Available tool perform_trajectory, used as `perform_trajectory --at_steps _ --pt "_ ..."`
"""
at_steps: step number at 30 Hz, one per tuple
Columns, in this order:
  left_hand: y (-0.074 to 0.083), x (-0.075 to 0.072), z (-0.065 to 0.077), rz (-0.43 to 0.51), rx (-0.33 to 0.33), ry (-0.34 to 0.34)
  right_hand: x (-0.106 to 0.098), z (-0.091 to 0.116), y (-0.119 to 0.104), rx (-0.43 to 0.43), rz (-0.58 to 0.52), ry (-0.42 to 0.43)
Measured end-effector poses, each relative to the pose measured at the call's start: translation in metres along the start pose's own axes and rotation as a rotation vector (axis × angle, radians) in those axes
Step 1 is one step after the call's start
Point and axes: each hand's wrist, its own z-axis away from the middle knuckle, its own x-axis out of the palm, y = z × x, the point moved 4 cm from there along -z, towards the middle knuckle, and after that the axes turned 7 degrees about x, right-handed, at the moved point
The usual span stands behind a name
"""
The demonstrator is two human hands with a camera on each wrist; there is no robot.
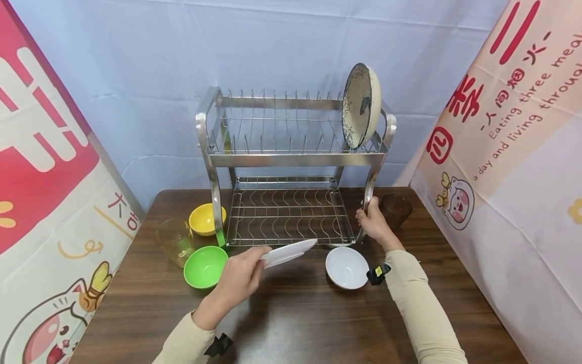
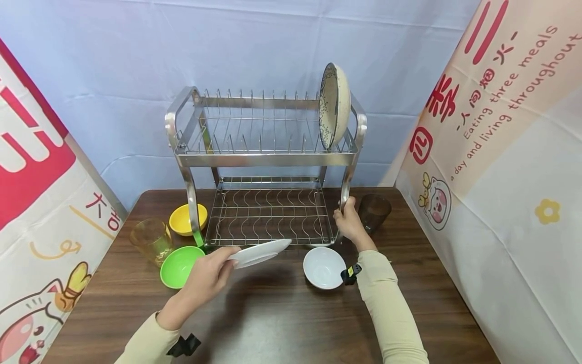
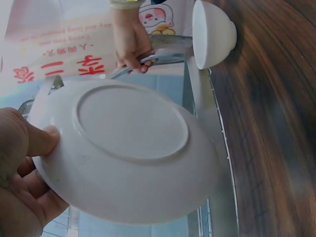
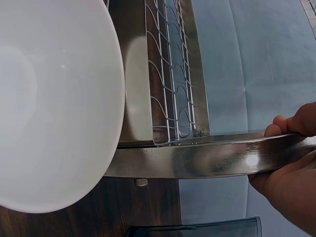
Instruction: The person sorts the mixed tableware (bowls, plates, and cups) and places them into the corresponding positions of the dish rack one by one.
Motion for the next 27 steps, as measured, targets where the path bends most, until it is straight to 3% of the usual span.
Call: perform_trajectory --at_steps 13,20,27 --pt "-0.012 -0.004 -0.011 0.068 -0.086 0.148 0.001 0.000 0.002 0.003 0.004 0.001" --pt "-0.013 -0.006 -0.020 0.111 -0.062 0.241 0.001 0.000 0.002 0.003 -0.019 0.005" --pt "-0.013 -0.014 -0.033 0.214 -0.055 0.327 0.000 -0.001 0.001 -0.009 -0.016 0.011"
